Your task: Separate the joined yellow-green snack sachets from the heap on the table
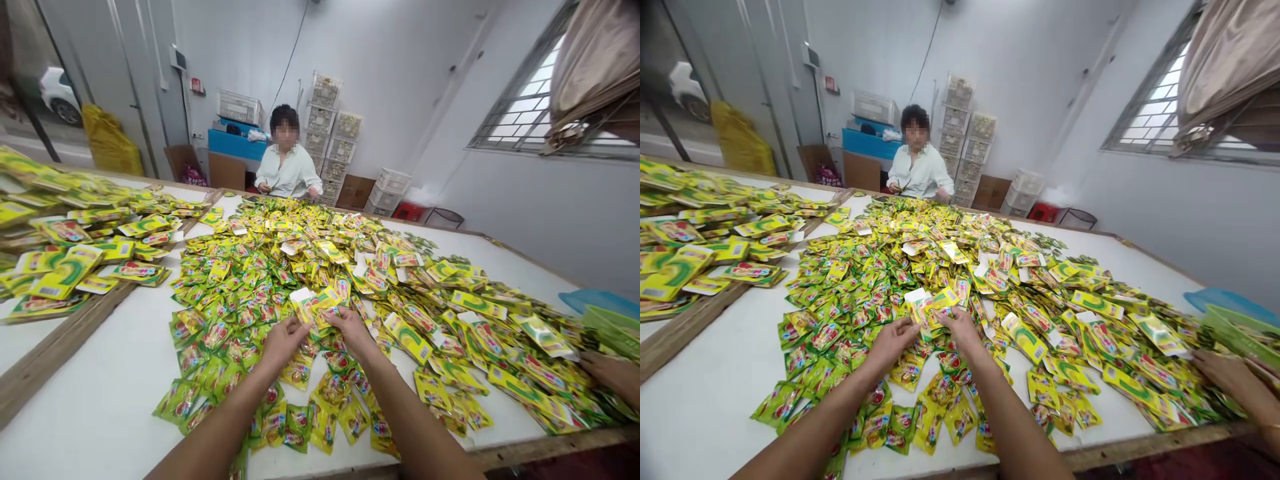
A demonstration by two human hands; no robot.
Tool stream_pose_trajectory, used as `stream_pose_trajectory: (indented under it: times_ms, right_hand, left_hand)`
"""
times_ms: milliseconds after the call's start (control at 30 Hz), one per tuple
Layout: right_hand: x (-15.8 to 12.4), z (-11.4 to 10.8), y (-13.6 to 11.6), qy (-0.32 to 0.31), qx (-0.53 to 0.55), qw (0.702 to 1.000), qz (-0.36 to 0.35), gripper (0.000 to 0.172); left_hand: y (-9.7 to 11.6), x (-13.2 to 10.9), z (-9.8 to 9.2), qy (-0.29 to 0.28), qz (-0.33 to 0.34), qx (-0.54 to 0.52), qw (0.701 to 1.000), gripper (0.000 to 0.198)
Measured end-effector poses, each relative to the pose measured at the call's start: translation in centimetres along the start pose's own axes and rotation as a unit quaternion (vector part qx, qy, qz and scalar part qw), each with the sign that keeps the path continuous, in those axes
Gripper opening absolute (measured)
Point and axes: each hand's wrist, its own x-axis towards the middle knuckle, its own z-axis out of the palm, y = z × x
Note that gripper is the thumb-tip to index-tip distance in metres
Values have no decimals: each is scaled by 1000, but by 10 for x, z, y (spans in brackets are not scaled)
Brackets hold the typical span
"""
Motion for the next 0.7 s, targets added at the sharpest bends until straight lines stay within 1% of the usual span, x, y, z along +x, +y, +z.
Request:
stream_pose_trajectory:
  times_ms: [67,100,133,167,267,300,333,367,400,467,500,567,700]
  right_hand:
    - [-13,7,3,-37,70,996,29,29]
    - [-17,8,4,-38,84,995,36,29]
    - [-20,9,4,-20,89,995,33,30]
    - [-22,8,3,11,86,996,18,30]
    - [-19,-1,-8,122,24,990,-71,31]
    - [-17,-5,-13,141,-14,985,-101,30]
    - [-15,-8,-19,141,-53,981,-123,30]
    - [-14,-11,-23,122,-88,980,-133,29]
    - [-13,-14,-27,88,-112,981,-133,29]
    - [-13,-17,-30,15,-138,984,-112,30]
    - [-13,-19,-30,-8,-147,984,-99,31]
    - [-15,-21,-28,-20,-172,981,-88,32]
    - [-16,-24,-27,6,-243,964,-109,34]
  left_hand:
    - [3,0,0,-2,10,-38,999,40]
    - [5,-1,-1,-6,12,-48,999,40]
    - [6,-1,-1,-10,14,-45,999,40]
    - [7,-2,-2,-16,16,-31,999,39]
    - [11,-6,-3,-61,44,41,996,35]
    - [13,-7,-3,-80,56,53,994,33]
    - [15,-8,-3,-97,66,54,992,31]
    - [17,-9,-3,-109,72,45,990,31]
    - [19,-10,-3,-115,74,31,990,31]
    - [21,-10,-5,-116,72,6,991,32]
    - [22,-10,-6,-118,72,3,990,32]
    - [23,-9,-8,-126,77,13,989,33]
    - [25,-10,-10,-143,82,36,986,36]
